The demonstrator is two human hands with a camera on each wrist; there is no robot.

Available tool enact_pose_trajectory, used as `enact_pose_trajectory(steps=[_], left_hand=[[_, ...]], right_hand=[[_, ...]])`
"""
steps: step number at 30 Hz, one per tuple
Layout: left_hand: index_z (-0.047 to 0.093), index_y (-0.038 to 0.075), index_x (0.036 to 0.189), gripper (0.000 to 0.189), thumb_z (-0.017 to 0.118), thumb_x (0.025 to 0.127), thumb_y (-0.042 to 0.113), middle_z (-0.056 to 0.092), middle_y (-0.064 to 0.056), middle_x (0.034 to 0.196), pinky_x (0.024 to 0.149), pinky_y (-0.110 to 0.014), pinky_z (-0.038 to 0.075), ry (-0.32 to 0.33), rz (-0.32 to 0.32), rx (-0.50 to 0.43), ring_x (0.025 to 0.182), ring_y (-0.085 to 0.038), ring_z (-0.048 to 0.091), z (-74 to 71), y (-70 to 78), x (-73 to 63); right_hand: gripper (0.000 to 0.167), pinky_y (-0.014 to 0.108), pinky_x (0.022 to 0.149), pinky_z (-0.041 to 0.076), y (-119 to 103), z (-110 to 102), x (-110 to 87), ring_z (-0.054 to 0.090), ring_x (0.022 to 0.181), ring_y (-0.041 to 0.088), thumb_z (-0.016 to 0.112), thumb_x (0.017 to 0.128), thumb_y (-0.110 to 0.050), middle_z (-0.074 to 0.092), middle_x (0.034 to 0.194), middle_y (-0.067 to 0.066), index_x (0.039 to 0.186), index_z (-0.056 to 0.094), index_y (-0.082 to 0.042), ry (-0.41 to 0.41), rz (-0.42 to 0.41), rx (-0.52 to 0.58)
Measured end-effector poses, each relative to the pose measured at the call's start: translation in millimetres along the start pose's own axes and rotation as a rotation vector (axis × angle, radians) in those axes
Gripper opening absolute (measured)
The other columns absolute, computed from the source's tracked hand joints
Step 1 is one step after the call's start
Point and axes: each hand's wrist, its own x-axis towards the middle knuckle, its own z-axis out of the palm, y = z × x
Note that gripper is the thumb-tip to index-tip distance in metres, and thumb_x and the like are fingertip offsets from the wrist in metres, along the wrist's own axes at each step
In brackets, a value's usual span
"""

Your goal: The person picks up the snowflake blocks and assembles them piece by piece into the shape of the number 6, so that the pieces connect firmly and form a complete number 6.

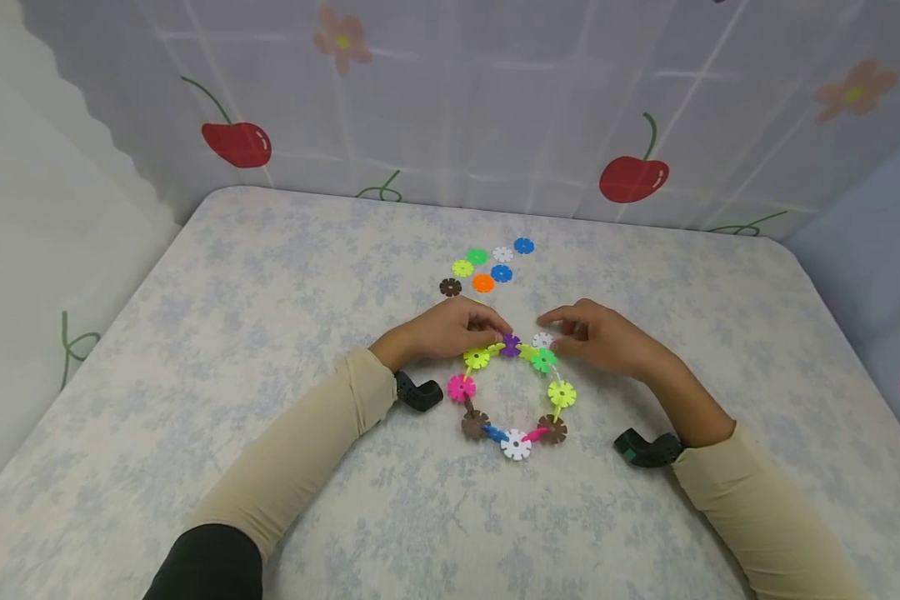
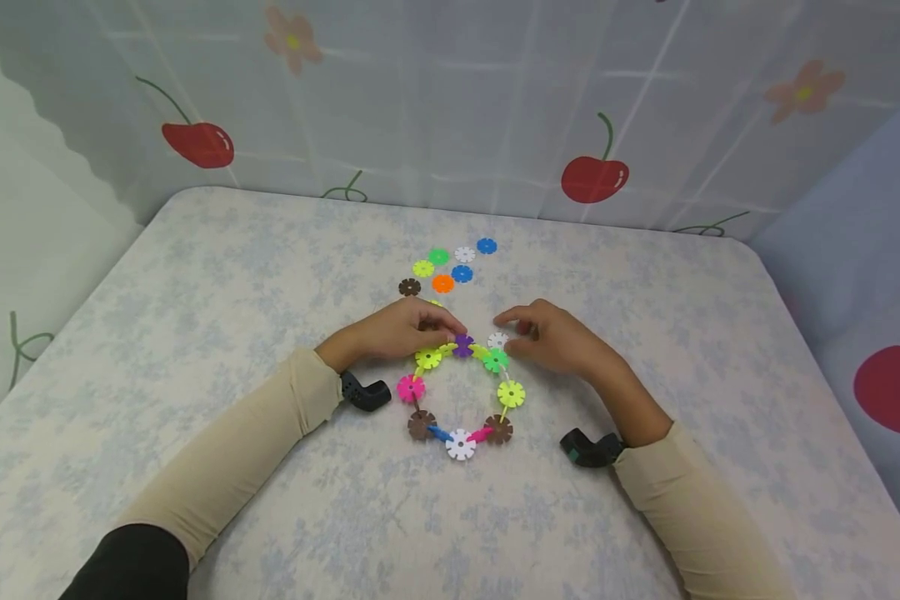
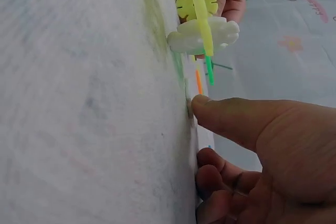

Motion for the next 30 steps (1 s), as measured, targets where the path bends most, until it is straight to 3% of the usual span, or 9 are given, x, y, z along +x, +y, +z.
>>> enact_pose_trajectory(steps=[2,7,11,15,21,30], left_hand=[[0.074,0.009,0.122,0.024,0.06,0.103,0.011,0.071,0.003,0.113,0.079,-0.027,0.048,-0.001,-0.004,0.001,0.088,-0.013,0.056,0.1,0.0,0.1],[0.074,0.01,0.12,0.023,0.06,0.102,0.011,0.071,0.004,0.111,0.078,-0.026,0.048,0.003,-0.021,0.007,0.088,-0.013,0.056,1.0,1.2,-0.2],[0.074,0.009,0.121,0.023,0.06,0.102,0.011,0.071,0.004,0.111,0.077,-0.026,0.048,-0.008,-0.009,-0.006,0.086,-0.013,0.056,1.8,1.5,-0.4],[0.073,0.007,0.123,0.025,0.061,0.101,0.008,0.071,0.002,0.108,0.074,-0.025,0.048,-0.04,0.012,-0.044,0.082,-0.013,0.056,1.5,1.1,-0.2],[0.071,0.006,0.126,0.028,0.062,0.099,0.003,0.07,-0.001,0.1,0.075,-0.026,0.049,-0.064,0.037,-0.088,0.083,-0.016,0.06,0.2,-0.1,0.2],[0.072,0.006,0.122,0.025,0.062,0.099,0.003,0.07,-0.001,0.098,0.077,-0.027,0.051,-0.056,0.039,-0.078,0.087,-0.016,0.063,0.3,1.7,1.4]], right_hand=[[0.03,0.04,0.075,0.046,-1,0,-0.3,0.051,0.088,0.026,0.071,0.095,-0.004,0.056,0.103,0.009,0.124,0.071,-0.009,-0.01,-0.014,-0.004],[0.014,0.039,0.08,0.05,-3,1,1.4,0.058,0.093,0.026,0.071,0.094,-0.002,0.063,0.1,0.007,0.106,0.07,-0.009,0.033,-0.005,0.043],[0.006,0.031,0.079,0.054,-1,2,3.9,0.063,0.092,0.024,0.07,0.095,-0.002,0.068,0.096,0.007,0.097,0.067,-0.007,0.078,0.025,0.117],[0.006,0.026,0.076,0.054,-1,5,5.7,0.064,0.089,0.024,0.072,0.093,-0.002,0.069,0.095,0.007,0.096,0.068,-0.006,0.073,-0.001,0.166],[0.006,0.027,0.075,0.056,-3,9,7.4,0.066,0.085,0.022,0.073,0.093,-0.004,0.07,0.093,0.006,0.096,0.069,-0.007,0.036,-0.07,0.213],[0.008,0.028,0.074,0.056,-4,11,6.6,0.066,0.085,0.021,0.073,0.093,-0.003,0.07,0.093,0.004,0.096,0.067,-0.008,0.042,-0.095,0.188]])
